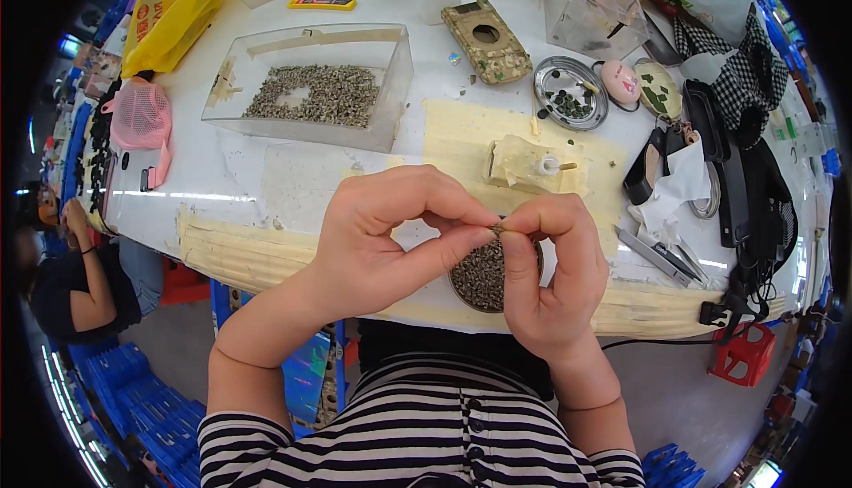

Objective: Assembling small parts for a model toy tank by manually inserting metal pins into track links.

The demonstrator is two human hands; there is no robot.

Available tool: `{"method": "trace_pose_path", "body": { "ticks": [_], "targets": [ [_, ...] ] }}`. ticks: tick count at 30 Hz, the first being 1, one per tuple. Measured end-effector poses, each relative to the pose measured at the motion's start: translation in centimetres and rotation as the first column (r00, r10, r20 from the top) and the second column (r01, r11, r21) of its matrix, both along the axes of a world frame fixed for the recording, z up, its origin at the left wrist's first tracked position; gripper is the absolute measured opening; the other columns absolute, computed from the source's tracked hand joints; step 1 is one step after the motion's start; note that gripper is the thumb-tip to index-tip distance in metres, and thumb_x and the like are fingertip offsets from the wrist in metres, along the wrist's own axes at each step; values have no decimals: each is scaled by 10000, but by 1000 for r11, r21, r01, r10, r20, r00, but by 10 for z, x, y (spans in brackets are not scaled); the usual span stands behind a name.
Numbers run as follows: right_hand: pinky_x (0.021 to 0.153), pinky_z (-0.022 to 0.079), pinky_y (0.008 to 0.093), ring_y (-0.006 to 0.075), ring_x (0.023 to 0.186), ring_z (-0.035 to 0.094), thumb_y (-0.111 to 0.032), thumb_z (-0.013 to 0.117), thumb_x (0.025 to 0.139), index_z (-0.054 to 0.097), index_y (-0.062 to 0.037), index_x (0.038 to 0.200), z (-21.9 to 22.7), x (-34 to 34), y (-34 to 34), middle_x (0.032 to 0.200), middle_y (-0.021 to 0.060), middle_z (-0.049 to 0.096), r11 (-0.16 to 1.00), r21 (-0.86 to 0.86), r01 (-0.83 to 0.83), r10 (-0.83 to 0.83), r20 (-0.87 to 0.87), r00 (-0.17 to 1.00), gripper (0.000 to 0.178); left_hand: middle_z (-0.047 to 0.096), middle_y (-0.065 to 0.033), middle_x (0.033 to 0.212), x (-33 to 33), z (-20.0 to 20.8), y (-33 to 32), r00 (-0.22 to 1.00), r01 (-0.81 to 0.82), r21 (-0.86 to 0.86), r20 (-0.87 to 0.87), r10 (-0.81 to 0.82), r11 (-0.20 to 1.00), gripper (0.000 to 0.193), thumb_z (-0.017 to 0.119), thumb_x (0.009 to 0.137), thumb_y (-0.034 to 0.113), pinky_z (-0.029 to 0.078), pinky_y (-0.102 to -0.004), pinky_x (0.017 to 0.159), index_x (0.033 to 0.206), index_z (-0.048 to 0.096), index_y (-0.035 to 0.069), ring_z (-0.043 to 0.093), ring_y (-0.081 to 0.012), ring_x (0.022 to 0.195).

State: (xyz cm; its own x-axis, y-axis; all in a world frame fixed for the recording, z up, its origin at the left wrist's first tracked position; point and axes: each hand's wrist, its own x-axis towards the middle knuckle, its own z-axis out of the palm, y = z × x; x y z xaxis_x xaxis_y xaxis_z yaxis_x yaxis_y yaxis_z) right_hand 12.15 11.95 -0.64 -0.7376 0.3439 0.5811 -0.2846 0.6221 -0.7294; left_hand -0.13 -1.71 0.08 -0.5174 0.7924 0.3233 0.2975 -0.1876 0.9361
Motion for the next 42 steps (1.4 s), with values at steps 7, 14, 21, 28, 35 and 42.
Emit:
{"method": "trace_pose_path", "body": {
  "ticks": [7, 14, 21, 28, 35, 42],
  "targets": [
    [564, 475, 237, 140, 653, 576, 43, 654, 862, 577, 14, 936, 1, 3, 0, 842, 86, 591, 987, -153, -50, 60, 60, 996, 111, 685, -83, 874, 0, 0, -2, 994, 42, 29, 95, -45, 999, 168, 721, 809, -59, 503, -248, 702, 965, 711, 3, 633, -128, 790],
    [589, 469, 239, 130, 651, 572, 44, 649, 864, 585, 11, 936, 1, 5, -1, 827, 75, 589, 947, -314, -67, 101, 95, 990, 101, 679, -80, 927, 0, 0, -4, 956, 104, 44, 271, -112, 994, 155, 689, 854, -58, 530, -247, 781, 1005, 701, -23, 646, -120, 871],
    [540, 479, 261, 141, 644, 584, 55, 677, 835, 585, 2, 920, 1, 2, -2, 830, 81, 604, 993, -119, -13, 18, 39, 999, 136, 688, -84, 986, 1, -2, -2, 793, 176, 102, 575, -202, 979, 156, 681, 888, -13, 541, -246, 821, 1040, 670, -47, 655, -114, 932],
    [519, 484, 297, 228, 637, 602, 74, 720, 751, 594, -8, 922, -4, -3, -5, 795, 99, 609, 975, 168, 143, -142, -13, 990, 228, 695, -109, 916, 8, 0, 1, 846, 79, -5, 529, -64, 997, 103, 653, 916, 17, 574, -260, 737, 993, 637, -49, 680, -133, 816],
    [527, 483, 302, 236, 651, 605, 77, 730, 738, 600, -9, 922, -4, -4, -6, 796, 103, 622, 978, 161, 134, -132, -25, 991, 241, 699, -109, 898, 6, 0, -1, 861, 59, -35, 508, -33, 998, 136, 634, 923, -1, 571, -259, 738, 1043, 664, -58, 678, -135, 796],
    [550, 490, 301, 229, 672, 616, 92, 731, 735, 620, 0, 925, -2, -4, -6, 812, 111, 630, 988, 78, 136, -134, -24, 991, 239, 692, -129, 965, 3, -3, -1, 999, -35, -62, 17, 36, 997, 184, 623, 907, -41, 562, -258, 756, 1082, 678, -51, 672, -154, 830]
  ]
}}
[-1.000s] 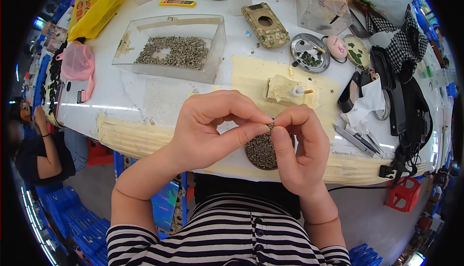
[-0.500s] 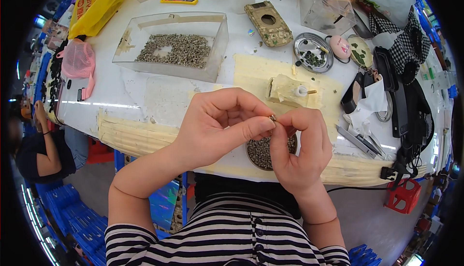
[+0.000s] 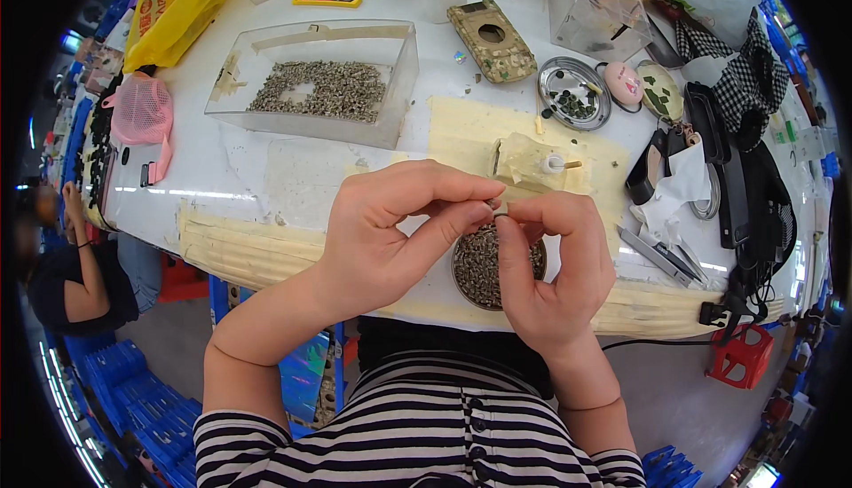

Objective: Assembling small parts for a model toy tank by manually inserting metal pins into track links.

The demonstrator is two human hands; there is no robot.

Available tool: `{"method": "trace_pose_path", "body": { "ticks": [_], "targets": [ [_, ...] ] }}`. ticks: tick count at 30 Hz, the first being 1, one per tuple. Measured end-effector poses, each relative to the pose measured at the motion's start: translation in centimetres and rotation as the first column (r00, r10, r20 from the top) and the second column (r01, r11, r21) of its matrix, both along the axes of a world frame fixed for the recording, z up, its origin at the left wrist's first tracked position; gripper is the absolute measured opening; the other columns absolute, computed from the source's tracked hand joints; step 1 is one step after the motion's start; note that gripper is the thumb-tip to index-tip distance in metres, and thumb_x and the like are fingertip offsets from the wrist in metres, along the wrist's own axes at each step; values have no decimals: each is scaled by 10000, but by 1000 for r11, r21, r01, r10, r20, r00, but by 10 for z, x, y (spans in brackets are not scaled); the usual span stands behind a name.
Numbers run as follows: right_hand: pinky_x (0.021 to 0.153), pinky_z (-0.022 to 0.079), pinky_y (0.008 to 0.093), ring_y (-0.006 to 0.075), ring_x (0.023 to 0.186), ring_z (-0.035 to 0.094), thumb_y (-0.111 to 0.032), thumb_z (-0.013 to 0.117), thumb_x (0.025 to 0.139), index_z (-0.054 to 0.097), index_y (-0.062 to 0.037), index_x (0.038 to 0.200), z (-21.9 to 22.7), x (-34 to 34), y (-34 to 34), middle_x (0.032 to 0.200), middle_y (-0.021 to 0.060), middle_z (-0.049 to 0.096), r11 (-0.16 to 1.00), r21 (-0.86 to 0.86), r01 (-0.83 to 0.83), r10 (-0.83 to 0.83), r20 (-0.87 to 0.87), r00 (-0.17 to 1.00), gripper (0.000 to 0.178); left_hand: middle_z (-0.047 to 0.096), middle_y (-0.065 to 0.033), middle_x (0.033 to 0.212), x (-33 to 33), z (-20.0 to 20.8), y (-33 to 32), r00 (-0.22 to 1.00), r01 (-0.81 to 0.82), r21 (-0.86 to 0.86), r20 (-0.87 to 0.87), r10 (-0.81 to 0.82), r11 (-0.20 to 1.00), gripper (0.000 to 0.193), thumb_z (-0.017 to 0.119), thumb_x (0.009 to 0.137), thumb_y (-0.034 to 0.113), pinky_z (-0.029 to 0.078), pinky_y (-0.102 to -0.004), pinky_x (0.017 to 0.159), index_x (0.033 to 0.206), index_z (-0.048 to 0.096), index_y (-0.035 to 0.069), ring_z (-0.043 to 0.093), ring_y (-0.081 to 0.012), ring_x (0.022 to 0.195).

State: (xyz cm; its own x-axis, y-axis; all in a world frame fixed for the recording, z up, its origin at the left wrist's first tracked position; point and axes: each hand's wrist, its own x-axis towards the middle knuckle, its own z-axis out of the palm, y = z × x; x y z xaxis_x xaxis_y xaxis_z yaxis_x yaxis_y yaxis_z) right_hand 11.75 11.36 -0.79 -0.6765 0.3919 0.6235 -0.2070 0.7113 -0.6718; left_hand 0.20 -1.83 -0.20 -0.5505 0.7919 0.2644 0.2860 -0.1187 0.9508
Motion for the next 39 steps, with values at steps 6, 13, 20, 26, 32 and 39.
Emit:
{"method": "trace_pose_path", "body": {
  "ticks": [6, 13, 20, 26, 32, 39],
  "targets": [
    [571, 498, 301, 231, 687, 624, 83, 741, 735, 640, -4, 916, 0, 0, 0, 822, 110, 631, 1000, 4, -15, 15, 17, 1000, 225, 709, -117, 895, -1, 5, 2, 962, -42, 7, -271, 42, 999, 219, 666, 838, -75, 524, -269, 701, 1045, 707, -18, 670, -183, 783],
    [552, 492, 292, 221, 663, 623, 84, 748, 726, 661, -7, 922, -1, 0, 0, 824, 104, 632, 999, 37, 32, -31, -46, 998, 232, 711, -108, 848, 2, 2, 4, 919, -101, 48, -378, 111, 994, 238, 706, 802, -64, 517, -273, 668, 1028, 721, 9, 674, -199, 744],
    [552, 495, 286, 218, 654, 625, 84, 752, 726, 663, -4, 906, -1, 0, 0, 814, 105, 636, 999, 31, 19, -18, -33, 999, 220, 711, -112, 851, 1, 1, 3, 953, -64, 52, -292, 77, 997, 211, 712, 816, -33, 532, -270, 655, 1024, 721, 2, 683, -180, 734],
    [558, 498, 289, 224, 660, 629, 90, 751, 724, 650, 1, 894, 1, 0, 1, 800, 106, 638, 1000, 20, 4, -3, -38, 999, 217, 721, -107, 896, 5, -2, -1, 997, -45, 63, 66, 41, 997, 181, 707, 846, -18, 563, -253, 715, 1026, 720, -10, 697, -134, 799],
    [563, 500, 288, 224, 665, 631, 95, 747, 725, 649, -2, 894, 1, 1, 1, 802, 107, 640, 1000, 23, 3, -2, -39, 999, 218, 720, -112, 928, 1, 0, -1, 996, 18, 80, 86, -25, 997, 182, 689, 855, -43, 571, -252, 758, 1035, 711, -29, 699, -141, 850],
    [567, 504, 289, 223, 669, 634, 100, 743, 726, 649, -4, 898, 1, 0, 2, 805, 103, 641, 999, 39, -4, 7, -59, 998, 222, 709, -124, 976, 4, 1, -3, 947, 41, 89, 315, -67, 995, 174, 658, 884, -50, 565, -259, 822, 1055, 685, -64, 687, -149, 909]
  ]
}}
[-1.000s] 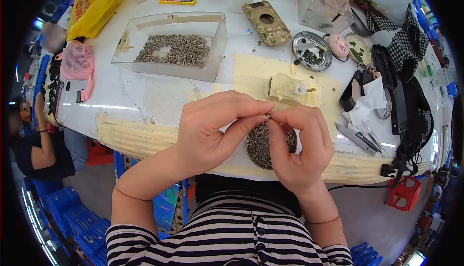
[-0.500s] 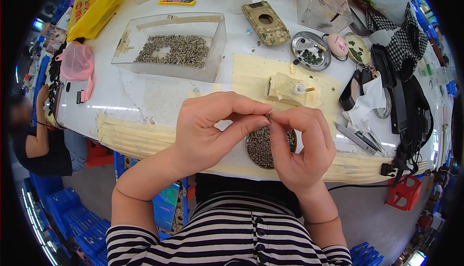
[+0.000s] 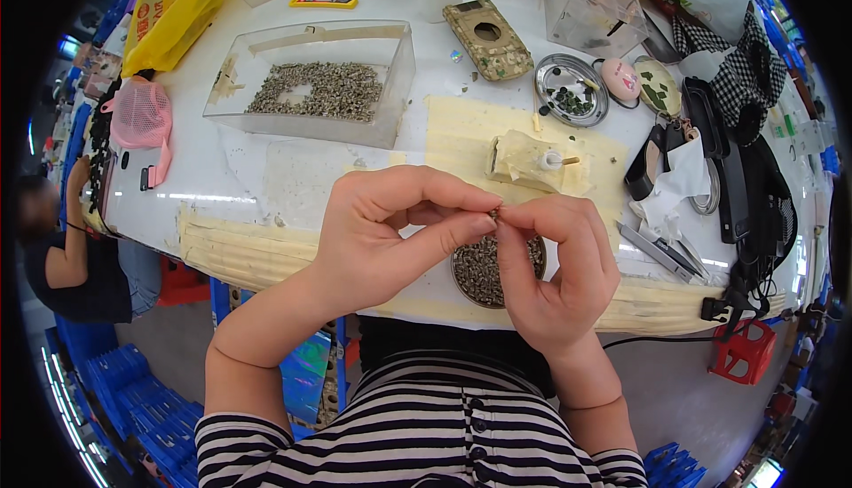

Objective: Assembling small parts for a model toy tank by manually inserting metal pins into track links.

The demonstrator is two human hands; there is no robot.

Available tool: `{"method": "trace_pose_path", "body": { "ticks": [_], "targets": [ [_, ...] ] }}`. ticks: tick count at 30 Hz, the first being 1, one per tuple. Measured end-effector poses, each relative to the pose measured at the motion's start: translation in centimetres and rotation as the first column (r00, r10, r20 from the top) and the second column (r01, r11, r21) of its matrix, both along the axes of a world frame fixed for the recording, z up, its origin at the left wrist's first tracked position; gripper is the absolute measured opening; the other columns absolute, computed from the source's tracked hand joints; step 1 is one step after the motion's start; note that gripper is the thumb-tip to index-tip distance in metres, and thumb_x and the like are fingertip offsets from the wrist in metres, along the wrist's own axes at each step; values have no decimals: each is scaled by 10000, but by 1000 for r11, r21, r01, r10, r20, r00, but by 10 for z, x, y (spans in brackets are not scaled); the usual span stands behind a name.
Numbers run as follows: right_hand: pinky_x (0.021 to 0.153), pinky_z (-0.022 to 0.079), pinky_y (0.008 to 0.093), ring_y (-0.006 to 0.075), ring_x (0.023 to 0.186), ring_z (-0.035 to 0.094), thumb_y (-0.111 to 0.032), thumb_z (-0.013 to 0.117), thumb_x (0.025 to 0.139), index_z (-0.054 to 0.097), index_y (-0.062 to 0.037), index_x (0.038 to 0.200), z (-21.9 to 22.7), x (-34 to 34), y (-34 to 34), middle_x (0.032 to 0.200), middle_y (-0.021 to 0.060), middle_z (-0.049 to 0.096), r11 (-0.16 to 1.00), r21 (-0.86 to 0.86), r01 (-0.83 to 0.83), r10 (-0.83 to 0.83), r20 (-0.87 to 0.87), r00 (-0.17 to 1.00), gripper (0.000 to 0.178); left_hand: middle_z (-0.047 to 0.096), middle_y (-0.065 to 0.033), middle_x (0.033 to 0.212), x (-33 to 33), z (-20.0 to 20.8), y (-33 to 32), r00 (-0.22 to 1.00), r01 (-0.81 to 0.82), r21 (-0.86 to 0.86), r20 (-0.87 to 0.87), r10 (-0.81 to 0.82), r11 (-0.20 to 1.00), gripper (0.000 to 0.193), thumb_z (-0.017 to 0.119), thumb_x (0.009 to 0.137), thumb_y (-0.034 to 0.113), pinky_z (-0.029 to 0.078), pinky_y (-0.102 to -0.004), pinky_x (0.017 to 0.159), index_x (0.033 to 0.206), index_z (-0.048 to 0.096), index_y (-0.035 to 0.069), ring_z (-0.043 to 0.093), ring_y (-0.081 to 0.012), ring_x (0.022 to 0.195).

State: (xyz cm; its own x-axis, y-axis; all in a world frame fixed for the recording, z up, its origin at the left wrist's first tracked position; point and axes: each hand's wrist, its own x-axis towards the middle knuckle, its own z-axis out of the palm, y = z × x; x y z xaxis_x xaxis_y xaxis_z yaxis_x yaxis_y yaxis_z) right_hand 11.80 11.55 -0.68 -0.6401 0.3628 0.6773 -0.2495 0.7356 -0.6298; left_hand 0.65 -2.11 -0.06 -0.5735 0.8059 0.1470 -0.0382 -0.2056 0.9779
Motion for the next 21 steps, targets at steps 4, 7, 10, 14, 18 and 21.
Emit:
{"method": "trace_pose_path", "body": {
  "ticks": [4, 7, 10, 14, 18, 21],
  "targets": [
    [568, 503, 291, 223, 678, 630, 103, 741, 729, 647, -4, 904, -1, -1, 1, 807, 100, 639, 1000, 26, -4, 4, -15, 1000, 225, 703, -137, 957, 1, 2, 1, 997, 11, 1, 79, -11, 1000, 158, 648, 883, -74, 578, -272, 786, 1040, 654, -77, 690, -157, 852],
    [566, 501, 290, 220, 686, 624, 99, 737, 739, 647, 0, 908, 0, 0, -1, 809, 102, 636, 1000, -24, -4, 4, -17, 1000, 217, 703, -139, 953, 2, 3, 3, 994, 16, 25, 112, -18, 1000, 147, 645, 889, -66, 578, -273, 783, 1036, 639, -71, 692, -157, 849],
    [564, 499, 288, 217, 685, 619, 92, 735, 748, 640, 4, 906, 2, 0, 0, 814, 106, 632, 998, -55, -25, 26, 10, 1000, 205, 702, -140, 944, 2, 5, 3, 994, 14, 10, 109, -15, 1000, 129, 643, 891, -62, 579, -277, 781, 1019, 626, -64, 695, -161, 850],
    [566, 499, 285, 219, 688, 619, 87, 731, 755, 631, 6, 901, 1, 1, 0, 817, 110, 628, 999, -31, -20, 21, 7, 1000, 195, 700, -140, 934, 2, 5, 1, 996, 13, -23, 89, -10, 1000, 110, 645, 891, -60, 580, -281, 781, 997, 618, -56, 699, -167, 853],
    [567, 499, 287, 220, 688, 619, 90, 724, 753, 627, 7, 897, 1, 1, 1, 818, 110, 628, 999, -25, -33, 33, 8, 999, 193, 699, -140, 930, 1, 4, 2, 996, 15, -19, 89, -14, 1000, 112, 646, 889, -61, 580, -282, 774, 998, 620, -57, 697, -167, 844],
    [568, 500, 288, 222, 688, 619, 95, 717, 751, 624, 9, 893, 3, 2, 1, 816, 110, 627, 999, -30, -40, 40, 9, 999, 191, 696, -131, 924, 1, 4, 2, 998, 15, -14, 69, -14, 1000, 120, 646, 888, -64, 578, -280, 772, 1006, 623, -56, 688, -159, 839]
  ]
}}
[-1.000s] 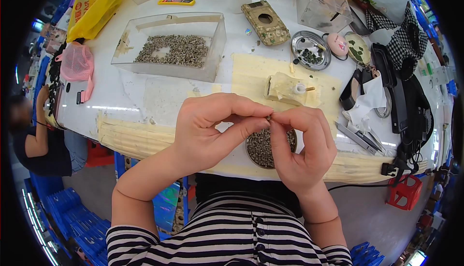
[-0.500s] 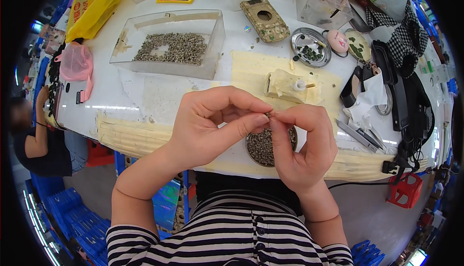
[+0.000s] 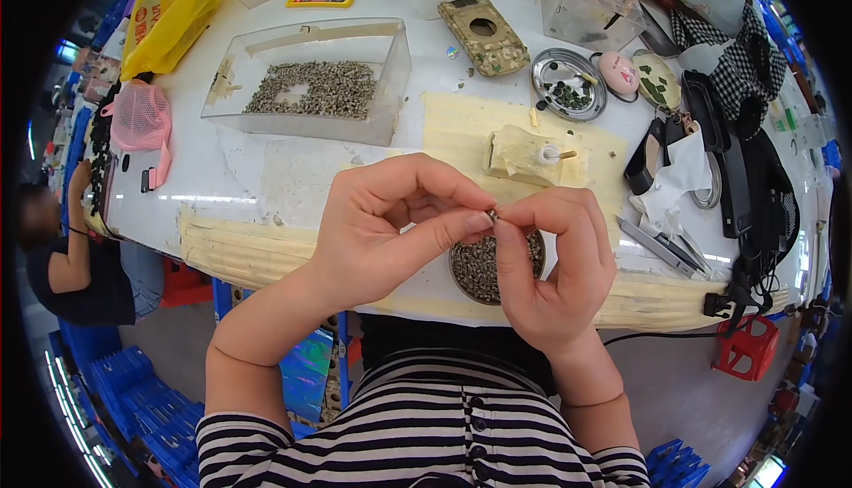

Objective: Assembling small parts for a model toy tank by manually inserting metal pins into track links.

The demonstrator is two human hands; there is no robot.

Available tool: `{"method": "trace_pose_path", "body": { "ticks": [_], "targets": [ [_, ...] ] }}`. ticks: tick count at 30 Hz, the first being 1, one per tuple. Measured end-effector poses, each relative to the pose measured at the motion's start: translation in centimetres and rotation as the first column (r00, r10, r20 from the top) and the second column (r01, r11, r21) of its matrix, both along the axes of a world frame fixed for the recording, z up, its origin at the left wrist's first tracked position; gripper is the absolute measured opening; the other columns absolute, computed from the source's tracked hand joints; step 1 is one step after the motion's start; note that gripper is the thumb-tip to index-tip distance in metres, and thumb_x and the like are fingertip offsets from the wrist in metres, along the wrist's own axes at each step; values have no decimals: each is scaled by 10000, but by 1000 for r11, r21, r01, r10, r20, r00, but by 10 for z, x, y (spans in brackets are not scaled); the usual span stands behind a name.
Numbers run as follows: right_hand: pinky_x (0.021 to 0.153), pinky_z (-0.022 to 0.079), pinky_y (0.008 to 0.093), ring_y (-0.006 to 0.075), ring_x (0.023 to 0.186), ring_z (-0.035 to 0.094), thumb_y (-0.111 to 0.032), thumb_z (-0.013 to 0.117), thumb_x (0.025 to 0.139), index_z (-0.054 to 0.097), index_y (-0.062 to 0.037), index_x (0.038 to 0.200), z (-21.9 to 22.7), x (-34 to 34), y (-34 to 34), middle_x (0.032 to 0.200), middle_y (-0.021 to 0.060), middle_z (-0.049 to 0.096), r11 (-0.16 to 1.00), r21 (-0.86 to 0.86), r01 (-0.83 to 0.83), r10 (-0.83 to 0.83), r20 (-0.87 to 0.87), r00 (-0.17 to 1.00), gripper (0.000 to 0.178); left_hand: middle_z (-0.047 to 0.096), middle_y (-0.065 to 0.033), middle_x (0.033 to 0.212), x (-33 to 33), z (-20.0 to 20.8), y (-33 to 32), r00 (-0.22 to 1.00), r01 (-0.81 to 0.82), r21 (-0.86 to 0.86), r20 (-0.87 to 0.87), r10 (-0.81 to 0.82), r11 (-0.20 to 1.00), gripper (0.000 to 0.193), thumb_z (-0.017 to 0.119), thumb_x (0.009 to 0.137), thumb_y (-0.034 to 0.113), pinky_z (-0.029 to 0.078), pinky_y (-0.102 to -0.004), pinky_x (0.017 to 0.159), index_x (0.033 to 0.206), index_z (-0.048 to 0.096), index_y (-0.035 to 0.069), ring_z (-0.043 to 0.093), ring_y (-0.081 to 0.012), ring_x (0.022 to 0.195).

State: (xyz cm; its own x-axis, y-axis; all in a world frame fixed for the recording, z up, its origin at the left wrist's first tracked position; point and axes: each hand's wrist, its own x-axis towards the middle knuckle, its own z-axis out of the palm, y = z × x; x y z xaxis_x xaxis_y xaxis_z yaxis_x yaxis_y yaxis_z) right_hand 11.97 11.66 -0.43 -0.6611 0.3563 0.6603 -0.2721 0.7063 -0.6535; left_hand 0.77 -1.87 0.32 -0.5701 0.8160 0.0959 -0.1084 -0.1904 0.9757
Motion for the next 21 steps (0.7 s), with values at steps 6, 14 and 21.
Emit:
{"method": "trace_pose_path", "body": {
  "ticks": [6, 14, 21],
  "targets": [
    [568, 501, 282, 206, 689, 618, 99, 703, 762, 622, 14, 895, 2, 0, -1, 823, 106, 627, 999, -46, -27, 27, 7, 1000, 177, 704, -94, 908, -3, -5, -1, 927, -82, 17, -365, 82, 997, 139, 715, 840, -26, 552, -259, 744, 976, 689, -33, 681, -136, 824],
    [622, 489, 253, 165, 693, 597, 78, 657, 825, 629, 18, 921, 0, 8, -2, 841, 98, 622, 880, -459, -120, 191, 111, 975, 117, 696, -84, 832, -9, -5, 2, 869, -78, 80, -484, 107, 994, 159, 736, 794, -37, 525, -253, 673, 944, 711, 10, 663, -147, 746],
    [603, 497, 261, 172, 688, 603, 76, 681, 813, 638, 18, 937, -1, 4, -2, 849, 100, 621, 952, -291, -99, 123, 65, 990, 143, 673, -108, 906, -7, 0, -2, 909, -56, -30, -415, 39, 998, 143, 685, 835, -86, 528, -273, 749, 967, 657, -39, 644, -157, 842]
  ]
}}
